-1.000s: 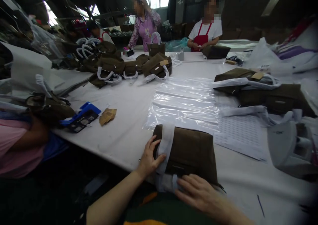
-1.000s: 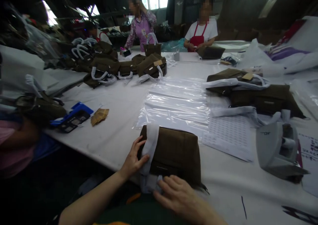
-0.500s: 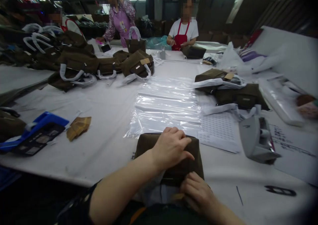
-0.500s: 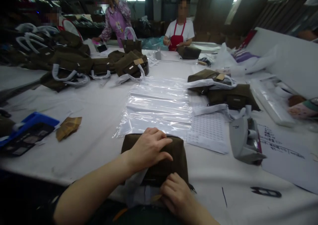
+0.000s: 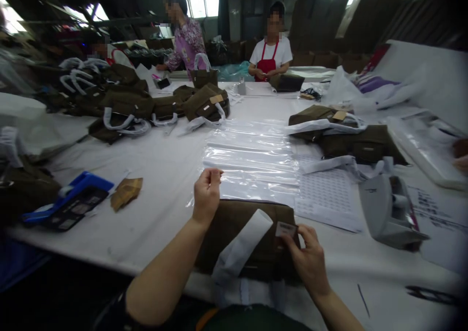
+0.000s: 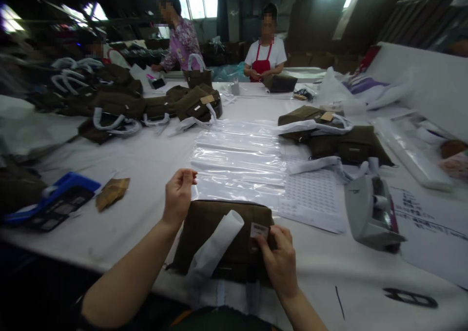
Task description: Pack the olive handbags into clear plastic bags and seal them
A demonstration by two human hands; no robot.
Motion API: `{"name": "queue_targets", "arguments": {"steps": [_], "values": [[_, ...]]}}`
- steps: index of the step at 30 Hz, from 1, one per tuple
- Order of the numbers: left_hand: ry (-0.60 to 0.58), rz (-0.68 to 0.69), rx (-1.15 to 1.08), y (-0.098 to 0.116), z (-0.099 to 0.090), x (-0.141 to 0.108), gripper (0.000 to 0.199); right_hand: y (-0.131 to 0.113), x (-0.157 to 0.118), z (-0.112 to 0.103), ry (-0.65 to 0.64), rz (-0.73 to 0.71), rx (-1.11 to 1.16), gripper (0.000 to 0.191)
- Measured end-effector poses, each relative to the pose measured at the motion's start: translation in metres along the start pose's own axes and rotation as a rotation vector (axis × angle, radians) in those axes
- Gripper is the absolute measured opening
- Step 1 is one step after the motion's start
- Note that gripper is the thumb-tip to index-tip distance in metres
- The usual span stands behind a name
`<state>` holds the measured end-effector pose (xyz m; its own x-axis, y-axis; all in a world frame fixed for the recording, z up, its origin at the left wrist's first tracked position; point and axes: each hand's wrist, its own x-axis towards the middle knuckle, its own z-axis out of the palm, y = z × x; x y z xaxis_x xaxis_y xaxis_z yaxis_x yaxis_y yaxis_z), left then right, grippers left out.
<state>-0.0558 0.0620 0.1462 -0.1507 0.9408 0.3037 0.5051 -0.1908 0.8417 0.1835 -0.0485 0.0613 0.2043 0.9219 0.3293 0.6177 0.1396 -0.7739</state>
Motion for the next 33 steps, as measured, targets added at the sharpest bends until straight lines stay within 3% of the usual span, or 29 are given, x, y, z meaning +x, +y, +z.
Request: {"name": "queue_targets", "arguments": {"steps": [1,3,5,6,7,9,11,13,17,20,24,27,31,33], "values": [[0.018,0.018,-0.014,0.003,-0.017,-0.016,0.038,0.002,0.003,0.007,0.026,-0.039,-0.036,0.024],[-0.123,0.098,0.048,0.006,-0.036,-0.059,0.058,0.006,0.005,0.019,0.084,-0.119,-0.082,0.034],[-0.32,0.235,0.214,0.004,-0.034,-0.103,0.083,0.007,0.005,0.025,0.148,-0.185,-0.107,0.038],[-0.367,0.313,0.277,-0.001,-0.029,-0.12,0.078,0.008,0.004,0.025,0.167,-0.223,-0.128,0.034],[-0.364,0.35,0.32,-0.007,-0.022,-0.132,0.071,0.008,0.004,0.024,0.163,-0.275,-0.158,0.027],[-0.235,0.306,0.389,-0.02,-0.011,-0.143,0.059,0.007,0.005,0.02,0.068,-0.442,-0.223,0.018],[-0.095,0.226,0.499,-0.031,-0.008,-0.138,0.057,0.003,0.008,0.017,-0.091,-0.627,-0.259,0.027],[-0.11,0.301,0.643,-0.035,-0.01,-0.126,0.059,-0.005,0.012,0.017,-0.207,-0.719,-0.312,0.037],[-0.5,0.607,0.755,-0.035,-0.006,-0.101,0.061,-0.023,0.021,0.031,-0.313,-0.666,-0.541,0.049],[-0.655,0.603,0.756,-0.044,0.007,-0.091,0.063,-0.025,0.026,0.05,-0.38,-0.644,-0.624,0.056],[-0.697,0.508,0.733,-0.067,0.024,-0.086,0.065,-0.011,0.031,0.07,-0.371,-0.665,-0.682,0.057],[-0.703,0.482,0.692,-0.075,0.026,-0.083,0.065,-0.003,0.033,0.075,-0.341,-0.682,-0.685,0.058],[-0.674,0.554,0.54,-0.066,0.008,-0.079,0.067,-0.006,0.034,0.062,-0.345,-0.714,-0.587,0.059],[-0.601,0.591,0.393,-0.057,-0.008,-0.078,0.063,-0.012,0.033,0.05,-0.346,-0.689,-0.463,0.056]]}}
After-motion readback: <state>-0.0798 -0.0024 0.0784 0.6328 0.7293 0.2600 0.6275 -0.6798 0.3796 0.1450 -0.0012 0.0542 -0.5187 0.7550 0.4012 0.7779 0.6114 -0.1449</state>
